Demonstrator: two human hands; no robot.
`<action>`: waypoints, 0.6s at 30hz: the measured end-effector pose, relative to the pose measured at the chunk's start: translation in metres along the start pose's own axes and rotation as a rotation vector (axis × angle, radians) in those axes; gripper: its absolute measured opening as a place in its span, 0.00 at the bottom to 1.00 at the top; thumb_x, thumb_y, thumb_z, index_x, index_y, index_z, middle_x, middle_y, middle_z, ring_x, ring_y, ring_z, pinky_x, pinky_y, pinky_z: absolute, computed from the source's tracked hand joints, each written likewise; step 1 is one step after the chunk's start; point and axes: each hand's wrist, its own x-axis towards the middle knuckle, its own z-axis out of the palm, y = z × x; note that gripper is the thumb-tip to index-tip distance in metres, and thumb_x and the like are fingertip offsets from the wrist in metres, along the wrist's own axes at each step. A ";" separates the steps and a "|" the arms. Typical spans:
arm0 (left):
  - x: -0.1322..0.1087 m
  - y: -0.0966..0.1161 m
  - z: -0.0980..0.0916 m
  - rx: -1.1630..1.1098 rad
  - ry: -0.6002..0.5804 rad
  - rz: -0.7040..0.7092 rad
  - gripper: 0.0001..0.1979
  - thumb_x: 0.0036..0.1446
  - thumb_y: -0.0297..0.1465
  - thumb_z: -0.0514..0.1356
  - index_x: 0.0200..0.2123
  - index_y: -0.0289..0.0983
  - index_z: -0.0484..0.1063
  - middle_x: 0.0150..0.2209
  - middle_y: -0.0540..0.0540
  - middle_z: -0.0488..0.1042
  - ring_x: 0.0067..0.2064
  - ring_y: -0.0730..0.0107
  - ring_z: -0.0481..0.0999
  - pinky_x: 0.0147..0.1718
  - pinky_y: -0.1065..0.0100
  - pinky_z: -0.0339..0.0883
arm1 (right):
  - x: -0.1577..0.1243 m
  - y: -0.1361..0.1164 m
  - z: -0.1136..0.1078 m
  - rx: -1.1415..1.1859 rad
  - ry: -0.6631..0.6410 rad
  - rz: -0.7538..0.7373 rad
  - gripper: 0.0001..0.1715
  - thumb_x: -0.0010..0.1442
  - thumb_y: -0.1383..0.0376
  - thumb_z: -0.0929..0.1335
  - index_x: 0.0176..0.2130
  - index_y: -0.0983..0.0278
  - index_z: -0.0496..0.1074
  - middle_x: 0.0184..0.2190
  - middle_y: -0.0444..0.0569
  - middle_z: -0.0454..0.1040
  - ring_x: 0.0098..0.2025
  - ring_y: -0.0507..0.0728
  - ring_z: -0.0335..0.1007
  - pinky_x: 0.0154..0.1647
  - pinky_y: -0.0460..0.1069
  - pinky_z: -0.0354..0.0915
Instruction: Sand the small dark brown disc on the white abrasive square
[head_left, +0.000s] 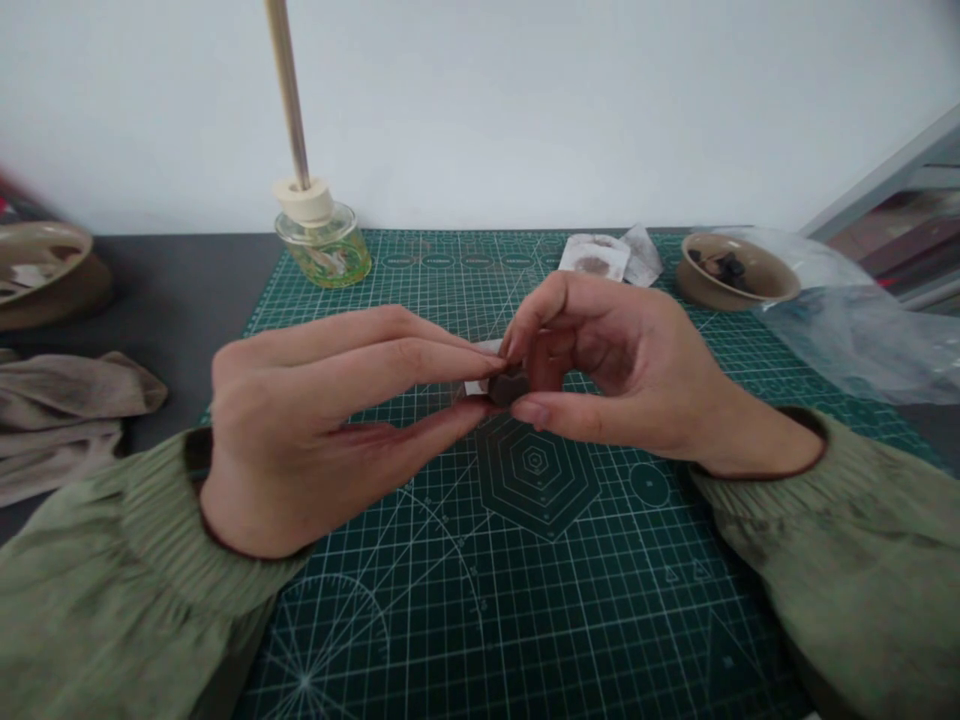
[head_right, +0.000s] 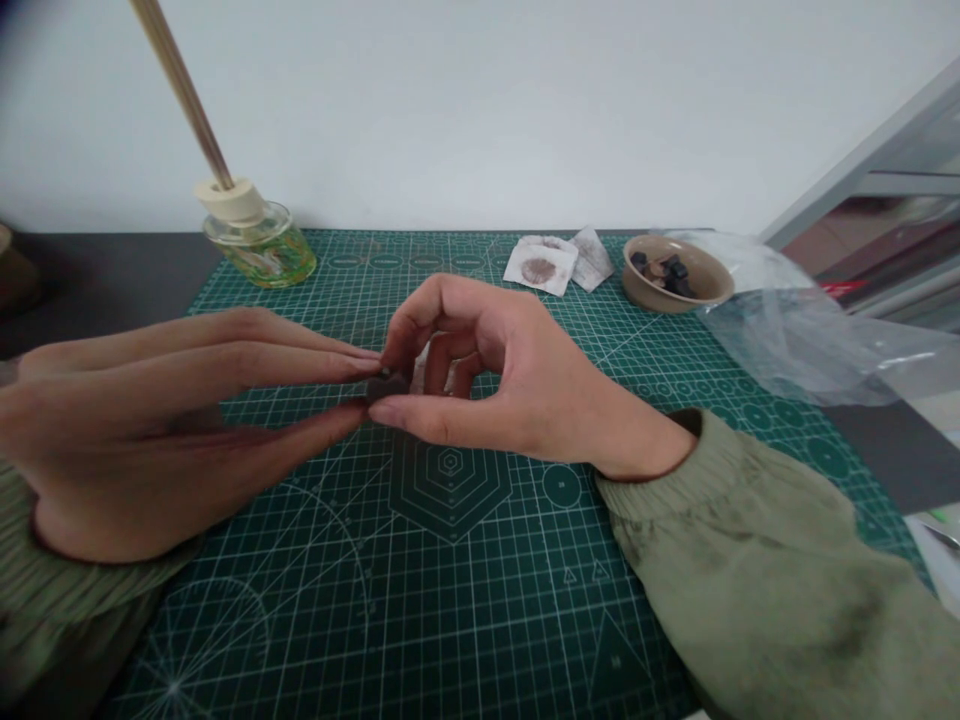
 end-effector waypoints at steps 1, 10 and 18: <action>0.000 0.000 0.001 0.005 -0.001 0.011 0.05 0.83 0.32 0.77 0.56 0.49 0.91 0.52 0.53 0.97 0.45 0.61 0.98 0.47 0.63 0.98 | 0.000 0.000 0.002 -0.012 0.009 0.001 0.24 0.61 0.75 0.91 0.48 0.60 0.85 0.41 0.40 0.89 0.35 0.51 0.86 0.33 0.44 0.81; 0.001 0.002 -0.002 0.006 -0.009 0.007 0.04 0.84 0.33 0.76 0.55 0.50 0.91 0.52 0.53 0.96 0.46 0.60 0.99 0.47 0.61 0.99 | -0.005 0.003 0.002 -0.072 -0.055 -0.014 0.27 0.65 0.75 0.88 0.55 0.59 0.80 0.44 0.41 0.85 0.38 0.51 0.81 0.36 0.45 0.78; 0.006 0.009 -0.012 0.065 -0.139 0.007 0.05 0.86 0.33 0.75 0.58 0.49 0.89 0.55 0.51 0.96 0.49 0.61 0.98 0.52 0.60 0.99 | -0.002 0.001 0.008 -0.101 -0.006 -0.034 0.24 0.66 0.72 0.88 0.51 0.60 0.78 0.43 0.41 0.83 0.35 0.51 0.77 0.31 0.47 0.73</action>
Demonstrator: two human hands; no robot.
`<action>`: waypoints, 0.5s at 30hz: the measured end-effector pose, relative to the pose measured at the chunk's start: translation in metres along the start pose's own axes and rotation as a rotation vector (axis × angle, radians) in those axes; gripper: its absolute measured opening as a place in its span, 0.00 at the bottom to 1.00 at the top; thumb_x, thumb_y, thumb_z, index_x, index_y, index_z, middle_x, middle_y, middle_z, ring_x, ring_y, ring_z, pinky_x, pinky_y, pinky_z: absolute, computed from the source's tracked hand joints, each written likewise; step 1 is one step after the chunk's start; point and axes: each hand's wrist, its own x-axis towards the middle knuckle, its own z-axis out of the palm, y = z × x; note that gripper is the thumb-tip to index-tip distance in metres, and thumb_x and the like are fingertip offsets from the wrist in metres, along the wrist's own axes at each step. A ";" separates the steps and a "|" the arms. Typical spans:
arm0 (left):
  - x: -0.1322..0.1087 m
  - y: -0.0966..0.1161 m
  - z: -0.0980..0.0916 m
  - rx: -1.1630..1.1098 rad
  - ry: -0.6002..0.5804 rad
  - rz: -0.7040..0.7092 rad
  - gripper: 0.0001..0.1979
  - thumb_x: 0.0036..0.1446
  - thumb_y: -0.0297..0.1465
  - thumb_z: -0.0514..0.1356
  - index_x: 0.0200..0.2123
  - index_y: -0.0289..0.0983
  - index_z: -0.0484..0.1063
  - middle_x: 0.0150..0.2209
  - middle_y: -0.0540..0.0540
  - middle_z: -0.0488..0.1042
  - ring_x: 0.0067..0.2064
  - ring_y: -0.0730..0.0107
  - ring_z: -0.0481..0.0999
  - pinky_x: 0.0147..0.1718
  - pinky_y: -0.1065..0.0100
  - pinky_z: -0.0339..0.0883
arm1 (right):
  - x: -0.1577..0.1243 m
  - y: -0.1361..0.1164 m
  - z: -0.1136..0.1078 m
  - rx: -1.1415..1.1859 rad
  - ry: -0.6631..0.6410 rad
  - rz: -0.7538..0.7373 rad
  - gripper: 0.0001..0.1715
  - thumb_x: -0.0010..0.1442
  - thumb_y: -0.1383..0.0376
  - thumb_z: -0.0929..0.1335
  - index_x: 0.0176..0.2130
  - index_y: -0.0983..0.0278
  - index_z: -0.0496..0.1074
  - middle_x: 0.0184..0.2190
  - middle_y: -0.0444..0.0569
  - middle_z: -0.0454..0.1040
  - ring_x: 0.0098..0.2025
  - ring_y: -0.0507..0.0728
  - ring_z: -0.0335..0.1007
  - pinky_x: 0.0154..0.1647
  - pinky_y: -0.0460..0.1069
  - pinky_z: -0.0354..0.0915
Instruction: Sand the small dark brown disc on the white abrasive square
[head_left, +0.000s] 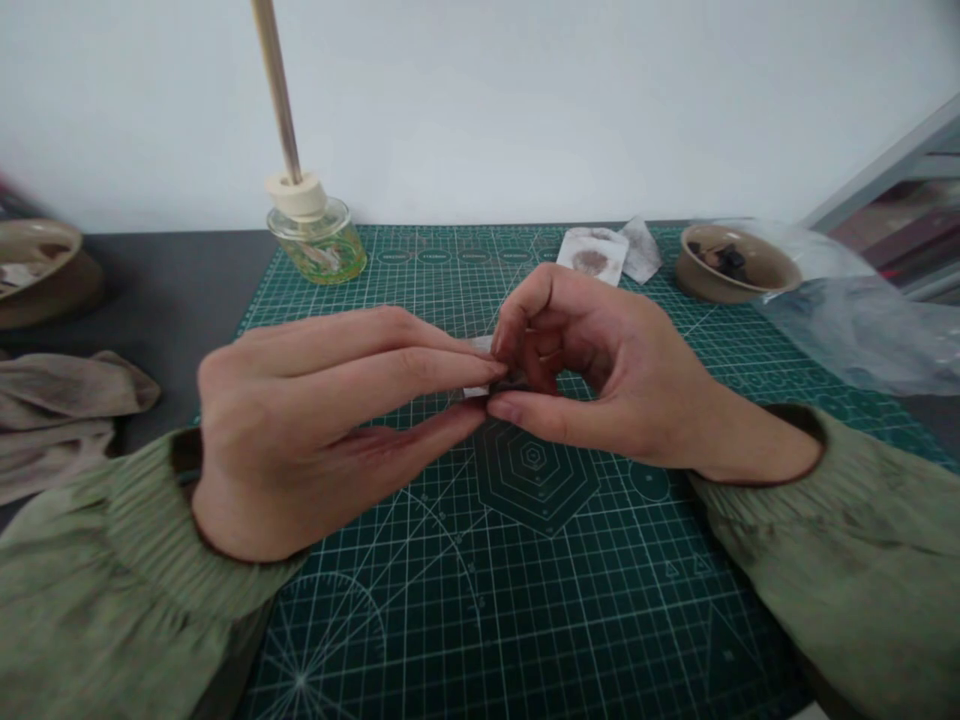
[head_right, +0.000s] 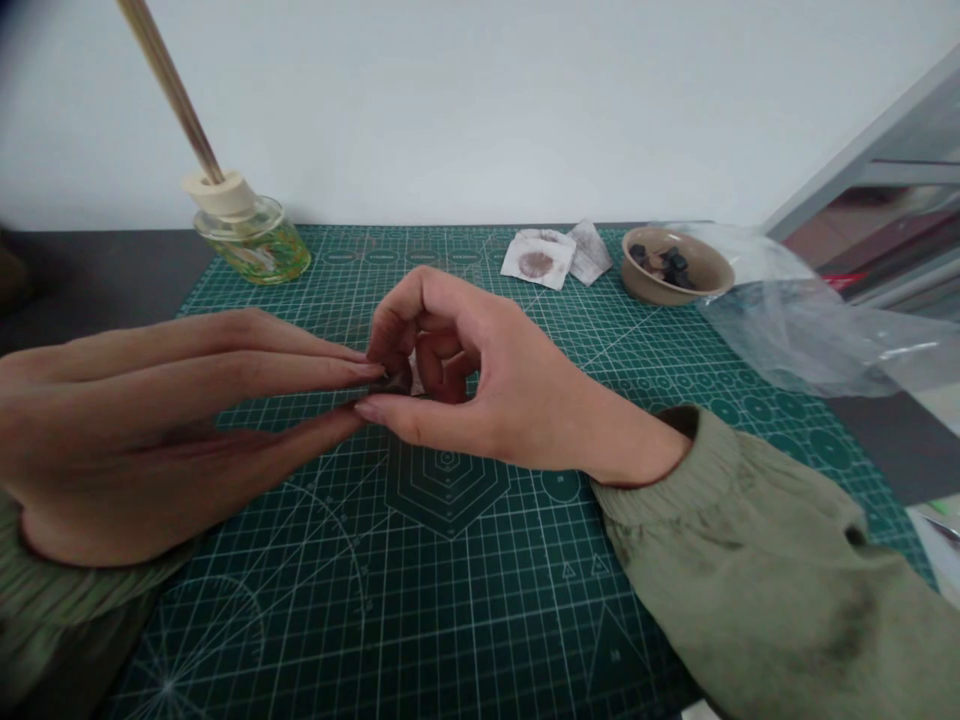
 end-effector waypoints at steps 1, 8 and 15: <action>-0.001 -0.002 0.002 -0.013 0.038 0.011 0.04 0.86 0.33 0.74 0.58 0.49 0.89 0.54 0.51 0.96 0.48 0.61 0.98 0.51 0.61 0.99 | 0.000 0.000 0.001 -0.015 0.000 -0.008 0.25 0.66 0.73 0.88 0.51 0.59 0.78 0.43 0.41 0.83 0.35 0.51 0.76 0.31 0.47 0.73; -0.004 -0.009 0.011 -0.058 0.103 0.044 0.06 0.84 0.34 0.74 0.57 0.52 0.92 0.53 0.51 0.97 0.46 0.56 0.99 0.49 0.56 1.01 | -0.006 0.000 -0.007 -0.038 -0.051 -0.015 0.25 0.69 0.67 0.88 0.57 0.58 0.80 0.48 0.44 0.84 0.37 0.52 0.77 0.31 0.47 0.74; 0.001 -0.003 -0.004 0.002 -0.051 0.061 0.10 0.84 0.32 0.75 0.61 0.53 0.90 0.57 0.51 0.97 0.49 0.55 1.00 0.50 0.56 1.01 | 0.000 -0.002 -0.001 -0.005 -0.018 0.011 0.23 0.67 0.71 0.88 0.50 0.59 0.79 0.39 0.40 0.82 0.33 0.51 0.74 0.30 0.48 0.71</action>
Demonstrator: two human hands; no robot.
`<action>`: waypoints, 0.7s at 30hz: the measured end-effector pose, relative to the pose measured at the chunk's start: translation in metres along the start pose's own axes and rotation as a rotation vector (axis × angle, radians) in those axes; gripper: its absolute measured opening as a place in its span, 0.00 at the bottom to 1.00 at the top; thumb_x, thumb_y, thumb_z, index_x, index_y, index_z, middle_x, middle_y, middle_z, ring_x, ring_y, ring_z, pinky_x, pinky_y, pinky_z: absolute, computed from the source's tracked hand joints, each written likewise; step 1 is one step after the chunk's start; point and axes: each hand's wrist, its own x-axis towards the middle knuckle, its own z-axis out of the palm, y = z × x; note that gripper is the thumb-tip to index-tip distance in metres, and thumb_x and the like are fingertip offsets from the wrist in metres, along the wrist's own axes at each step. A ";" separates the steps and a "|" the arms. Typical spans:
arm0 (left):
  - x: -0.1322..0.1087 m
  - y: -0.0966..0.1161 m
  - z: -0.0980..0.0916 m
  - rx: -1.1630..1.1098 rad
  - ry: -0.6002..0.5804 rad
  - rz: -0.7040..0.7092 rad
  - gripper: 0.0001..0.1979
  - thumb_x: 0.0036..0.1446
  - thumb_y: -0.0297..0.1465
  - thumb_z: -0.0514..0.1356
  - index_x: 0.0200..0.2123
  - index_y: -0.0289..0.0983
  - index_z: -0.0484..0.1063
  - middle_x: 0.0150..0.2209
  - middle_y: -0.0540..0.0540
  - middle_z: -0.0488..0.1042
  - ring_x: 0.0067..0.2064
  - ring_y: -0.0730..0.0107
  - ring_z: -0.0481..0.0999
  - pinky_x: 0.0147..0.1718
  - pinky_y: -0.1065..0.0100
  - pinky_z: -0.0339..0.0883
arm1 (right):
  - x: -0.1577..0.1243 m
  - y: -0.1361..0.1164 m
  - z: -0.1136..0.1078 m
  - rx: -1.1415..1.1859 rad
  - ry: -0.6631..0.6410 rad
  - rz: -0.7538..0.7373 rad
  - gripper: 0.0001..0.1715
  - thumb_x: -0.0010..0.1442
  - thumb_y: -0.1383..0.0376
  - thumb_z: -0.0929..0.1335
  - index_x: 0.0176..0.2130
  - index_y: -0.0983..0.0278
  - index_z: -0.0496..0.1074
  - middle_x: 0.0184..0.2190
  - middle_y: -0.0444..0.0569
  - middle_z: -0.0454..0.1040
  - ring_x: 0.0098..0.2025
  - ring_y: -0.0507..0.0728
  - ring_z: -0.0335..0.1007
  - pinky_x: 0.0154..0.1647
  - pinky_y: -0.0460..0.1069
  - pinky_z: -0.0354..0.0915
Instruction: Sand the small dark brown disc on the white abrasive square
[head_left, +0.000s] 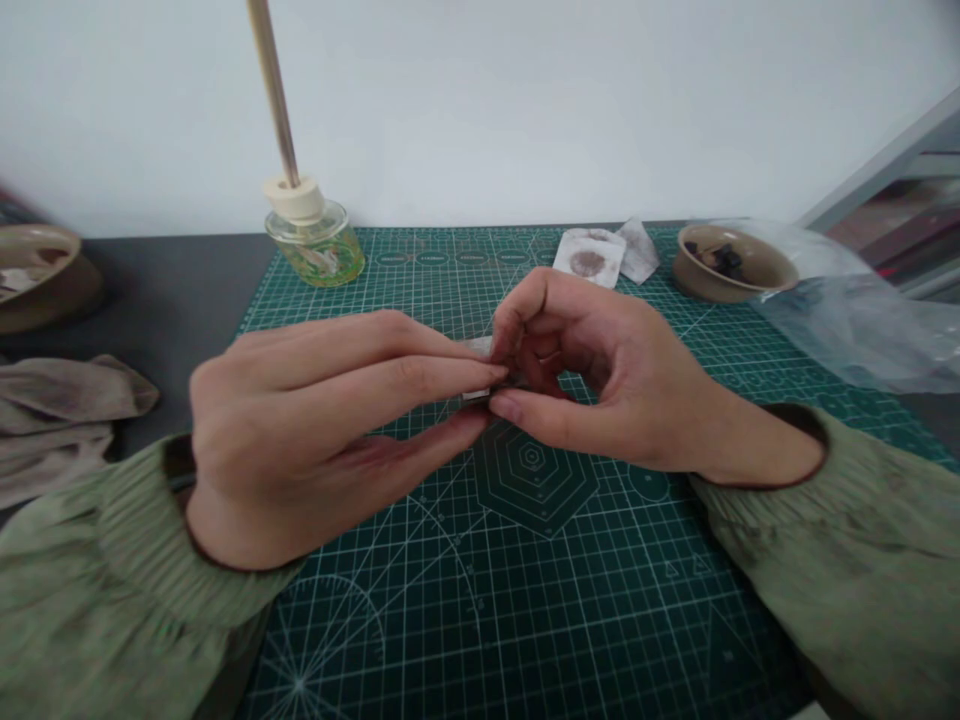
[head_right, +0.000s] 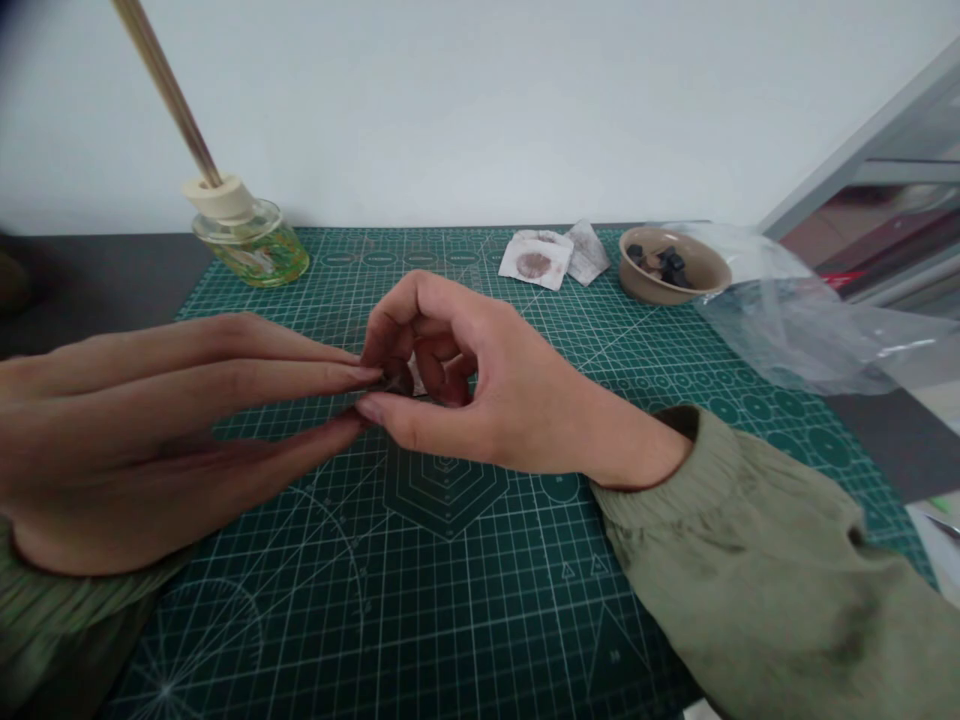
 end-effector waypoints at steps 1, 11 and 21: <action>0.000 0.001 -0.002 0.011 -0.025 0.010 0.10 0.84 0.31 0.75 0.61 0.53 0.90 0.57 0.51 0.97 0.49 0.56 1.00 0.50 0.57 1.00 | 0.001 0.000 0.001 -0.002 0.002 0.007 0.23 0.67 0.71 0.87 0.50 0.59 0.78 0.39 0.40 0.81 0.33 0.51 0.73 0.30 0.48 0.70; 0.004 0.005 -0.004 0.042 0.033 -0.032 0.07 0.83 0.31 0.76 0.58 0.50 0.89 0.54 0.51 0.97 0.46 0.60 0.99 0.48 0.61 0.99 | -0.010 -0.005 -0.007 -0.068 -0.033 0.066 0.18 0.76 0.67 0.81 0.62 0.59 0.82 0.51 0.48 0.84 0.44 0.56 0.82 0.36 0.49 0.73; -0.001 0.005 0.012 0.002 0.220 -0.068 0.05 0.84 0.32 0.74 0.57 0.49 0.88 0.52 0.51 0.96 0.40 0.62 0.96 0.41 0.60 0.98 | -0.004 -0.004 -0.011 0.085 -0.014 -0.030 0.21 0.65 0.74 0.88 0.52 0.60 0.87 0.46 0.45 0.89 0.37 0.52 0.83 0.33 0.46 0.77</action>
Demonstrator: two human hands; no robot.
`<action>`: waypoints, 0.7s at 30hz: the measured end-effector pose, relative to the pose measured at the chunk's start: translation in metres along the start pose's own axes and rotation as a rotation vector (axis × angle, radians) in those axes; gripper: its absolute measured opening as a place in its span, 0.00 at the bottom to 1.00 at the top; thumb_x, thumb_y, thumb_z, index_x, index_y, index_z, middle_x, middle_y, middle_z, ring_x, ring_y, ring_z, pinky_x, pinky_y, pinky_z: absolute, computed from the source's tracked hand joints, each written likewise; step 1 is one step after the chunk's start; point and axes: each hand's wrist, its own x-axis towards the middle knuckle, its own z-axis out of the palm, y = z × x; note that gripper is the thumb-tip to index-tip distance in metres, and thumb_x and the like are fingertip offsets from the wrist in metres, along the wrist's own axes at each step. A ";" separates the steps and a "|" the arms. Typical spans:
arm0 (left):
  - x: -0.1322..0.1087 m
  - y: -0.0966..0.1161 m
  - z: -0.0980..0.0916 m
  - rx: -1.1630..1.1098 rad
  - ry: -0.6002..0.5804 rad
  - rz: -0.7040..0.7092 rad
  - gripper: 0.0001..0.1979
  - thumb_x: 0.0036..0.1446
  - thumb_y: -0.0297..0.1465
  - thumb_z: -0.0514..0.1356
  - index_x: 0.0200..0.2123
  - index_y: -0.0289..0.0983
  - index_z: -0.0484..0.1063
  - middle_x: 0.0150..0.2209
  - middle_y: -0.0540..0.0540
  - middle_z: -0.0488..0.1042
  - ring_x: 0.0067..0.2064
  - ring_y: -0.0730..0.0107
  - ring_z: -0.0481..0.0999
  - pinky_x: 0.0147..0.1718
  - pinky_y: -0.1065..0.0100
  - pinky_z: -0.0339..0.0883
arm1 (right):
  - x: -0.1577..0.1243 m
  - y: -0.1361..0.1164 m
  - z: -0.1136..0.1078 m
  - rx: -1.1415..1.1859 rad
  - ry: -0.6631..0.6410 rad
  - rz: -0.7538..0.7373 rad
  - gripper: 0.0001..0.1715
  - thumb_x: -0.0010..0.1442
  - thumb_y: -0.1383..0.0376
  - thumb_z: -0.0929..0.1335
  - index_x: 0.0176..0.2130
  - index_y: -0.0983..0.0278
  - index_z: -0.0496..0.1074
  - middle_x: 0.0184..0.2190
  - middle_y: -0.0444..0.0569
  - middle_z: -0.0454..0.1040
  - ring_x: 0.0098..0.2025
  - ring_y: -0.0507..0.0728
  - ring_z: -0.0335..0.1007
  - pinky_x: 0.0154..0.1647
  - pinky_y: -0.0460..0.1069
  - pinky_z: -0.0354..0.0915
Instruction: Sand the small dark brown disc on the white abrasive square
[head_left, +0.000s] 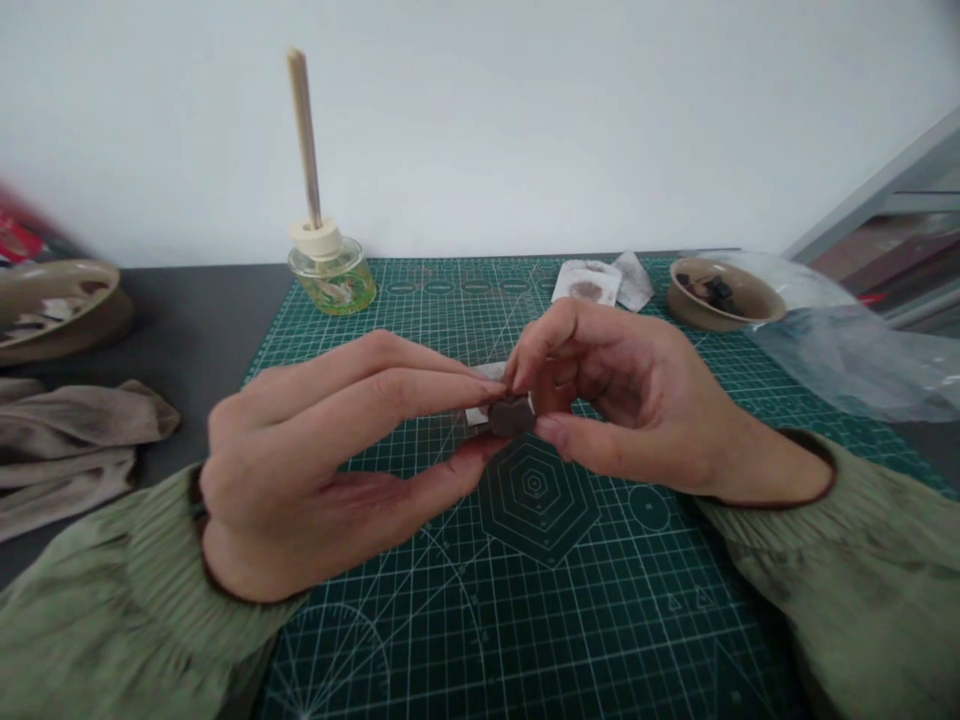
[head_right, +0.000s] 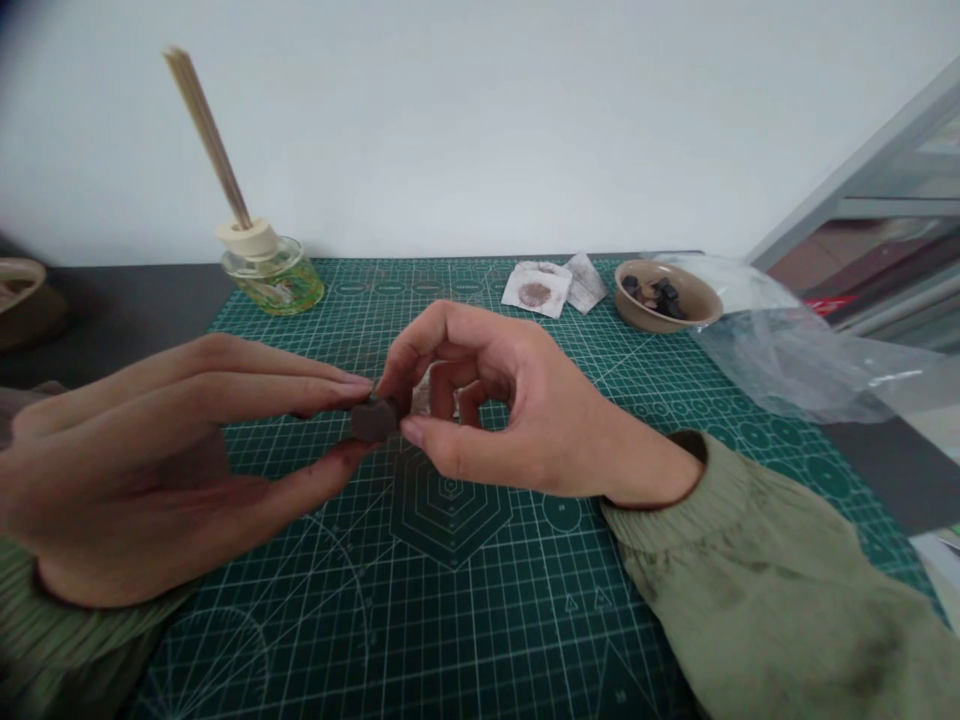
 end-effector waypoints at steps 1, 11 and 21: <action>0.000 0.000 0.000 0.001 -0.003 -0.003 0.05 0.84 0.33 0.73 0.57 0.49 0.89 0.52 0.50 0.96 0.40 0.62 0.96 0.41 0.59 0.98 | 0.001 -0.001 0.000 0.001 0.002 0.010 0.21 0.65 0.75 0.88 0.51 0.60 0.86 0.45 0.45 0.88 0.37 0.52 0.83 0.33 0.46 0.77; -0.002 0.000 -0.003 -0.007 -0.012 0.020 0.05 0.86 0.34 0.72 0.59 0.48 0.88 0.52 0.49 0.96 0.40 0.62 0.97 0.42 0.62 0.98 | -0.002 0.002 0.001 0.029 -0.018 0.020 0.25 0.63 0.77 0.89 0.53 0.59 0.85 0.44 0.43 0.87 0.37 0.51 0.82 0.34 0.45 0.77; 0.005 0.000 -0.021 0.027 -0.227 0.077 0.08 0.85 0.31 0.72 0.61 0.50 0.86 0.52 0.48 0.96 0.45 0.56 0.99 0.48 0.58 1.00 | 0.002 0.003 0.016 -0.046 0.028 0.075 0.27 0.64 0.67 0.91 0.50 0.58 0.78 0.41 0.41 0.82 0.34 0.52 0.75 0.30 0.46 0.73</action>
